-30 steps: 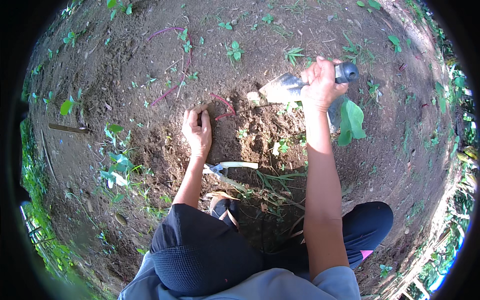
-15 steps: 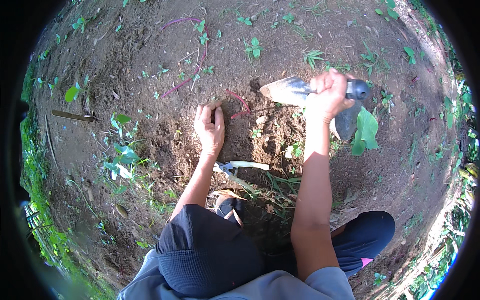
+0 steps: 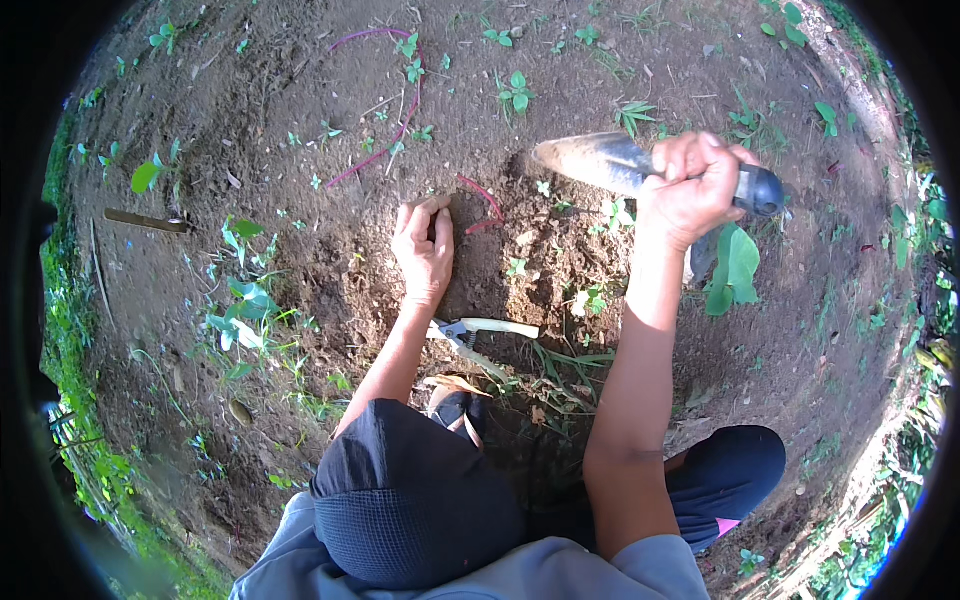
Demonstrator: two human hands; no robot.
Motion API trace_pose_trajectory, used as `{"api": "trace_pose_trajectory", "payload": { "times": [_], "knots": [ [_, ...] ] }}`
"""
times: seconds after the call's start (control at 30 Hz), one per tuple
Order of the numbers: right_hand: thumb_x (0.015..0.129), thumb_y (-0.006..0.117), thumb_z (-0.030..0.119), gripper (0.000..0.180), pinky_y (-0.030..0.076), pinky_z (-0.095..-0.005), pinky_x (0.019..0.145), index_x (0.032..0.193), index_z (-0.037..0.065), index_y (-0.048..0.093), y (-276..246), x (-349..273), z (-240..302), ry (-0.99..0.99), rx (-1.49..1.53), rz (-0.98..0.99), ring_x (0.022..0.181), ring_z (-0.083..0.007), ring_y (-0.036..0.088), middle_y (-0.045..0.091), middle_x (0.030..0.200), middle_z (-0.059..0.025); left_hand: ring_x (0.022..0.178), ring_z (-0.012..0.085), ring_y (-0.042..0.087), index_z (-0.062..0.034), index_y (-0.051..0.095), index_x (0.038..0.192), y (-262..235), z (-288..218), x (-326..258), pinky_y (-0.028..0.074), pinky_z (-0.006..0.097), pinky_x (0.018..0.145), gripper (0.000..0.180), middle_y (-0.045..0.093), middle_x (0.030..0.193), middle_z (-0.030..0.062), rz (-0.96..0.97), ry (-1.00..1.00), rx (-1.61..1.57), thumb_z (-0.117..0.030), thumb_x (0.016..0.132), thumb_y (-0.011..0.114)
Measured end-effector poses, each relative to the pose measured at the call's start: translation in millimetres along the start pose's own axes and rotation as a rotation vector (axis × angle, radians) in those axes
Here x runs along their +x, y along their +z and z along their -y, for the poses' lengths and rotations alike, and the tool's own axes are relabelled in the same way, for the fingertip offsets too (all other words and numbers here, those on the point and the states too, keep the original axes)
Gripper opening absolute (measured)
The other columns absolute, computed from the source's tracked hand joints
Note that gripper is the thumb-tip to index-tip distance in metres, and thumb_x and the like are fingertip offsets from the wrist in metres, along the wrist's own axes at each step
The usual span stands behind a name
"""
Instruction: The person digs small holes in the soil using a hand trowel, places purple plant stems into the holes, and covers them with soil. The person uses pruning shears to cut the stems and a trowel to dig and cover the planting area.
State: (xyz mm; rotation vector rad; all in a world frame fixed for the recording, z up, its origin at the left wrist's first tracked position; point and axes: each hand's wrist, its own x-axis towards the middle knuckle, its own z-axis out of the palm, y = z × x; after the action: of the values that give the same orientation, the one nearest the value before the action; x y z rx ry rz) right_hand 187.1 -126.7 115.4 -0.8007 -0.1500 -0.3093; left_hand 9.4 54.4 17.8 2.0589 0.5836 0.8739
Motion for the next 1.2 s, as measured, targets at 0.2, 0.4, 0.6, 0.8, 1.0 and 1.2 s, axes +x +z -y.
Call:
{"api": "trace_pose_trajectory", "payload": {
  "times": [0.2,0.4,0.6,0.8,1.0,1.2],
  "knots": [
    [0.075,0.055,-0.002,0.024,0.03,-0.0256,0.036,0.085,0.014,0.04,-3,-34,9,0.216,0.155,-0.259,0.04,-0.0084,0.034,0.034,0.052,0.0034,0.084,0.0227,0.061,-0.0049,0.066,0.1,-2,-5,3,0.05,0.031,0.074,0.02,0.061,0.096,0.011,0.079,-0.04,-0.024,-0.002,0.08,0.064],
    [0.077,0.05,-0.001,0.017,0.034,-0.026,0.04,0.086,0.01,0.041,-13,-57,23,-0.012,-0.126,-0.077,0.041,-0.0104,0.035,0.037,0.053,-0.0002,0.099,0.0282,0.052,-0.0041,0.063,0.11,-21,-18,-15,0.043,0.038,0.089,0.047,0.057,0.107,0.01,0.381,0.172,0.186,-0.014,0.066,0.079],
    [0.079,0.054,-0.002,0.018,0.034,-0.0265,0.039,0.087,0.008,0.041,4,-56,32,-0.015,-0.232,-0.096,0.043,-0.0108,0.039,0.04,0.055,-0.002,0.096,0.0273,0.053,-0.0029,0.065,0.1,-3,-23,-19,0.045,0.037,0.085,0.034,0.058,0.105,0.0087,0.331,0.054,0.197,-0.006,0.068,0.076],
    [0.079,0.056,-0.007,0.02,0.044,-0.026,0.05,0.094,0.004,0.048,0,-66,60,-0.048,-0.211,0.012,0.063,-0.0128,0.052,0.053,0.072,-0.0065,0.099,0.0321,0.053,-0.0029,0.057,0.115,-12,-41,-32,0.046,0.039,0.085,0.054,0.054,0.105,0.0141,0.344,-0.048,0.243,-0.018,0.068,0.08],
    [0.084,0.063,-0.003,0.023,0.049,-0.0298,0.048,0.094,0.005,0.044,11,-71,67,-0.027,-0.443,0.297,0.056,-0.016,0.058,0.054,0.082,-0.0089,0.089,0.0285,0.058,-0.004,0.067,0.091,3,-59,-55,0.049,0.036,0.076,0.017,0.059,0.089,0.0075,0.446,0.128,0.197,-0.008,0.075,0.07],
    [0.082,0.064,-0.003,0.025,0.041,-0.0293,0.044,0.093,0.007,0.043,29,-62,87,-0.103,-0.485,0.193,0.043,-0.0096,0.042,0.049,0.065,-0.0034,0.073,0.0251,0.061,-0.0027,0.067,0.084,-4,-56,-53,0.05,0.035,0.068,0.005,0.062,0.078,0.0099,0.407,-0.196,-0.101,-0.004,0.079,0.067]
  ]
}}
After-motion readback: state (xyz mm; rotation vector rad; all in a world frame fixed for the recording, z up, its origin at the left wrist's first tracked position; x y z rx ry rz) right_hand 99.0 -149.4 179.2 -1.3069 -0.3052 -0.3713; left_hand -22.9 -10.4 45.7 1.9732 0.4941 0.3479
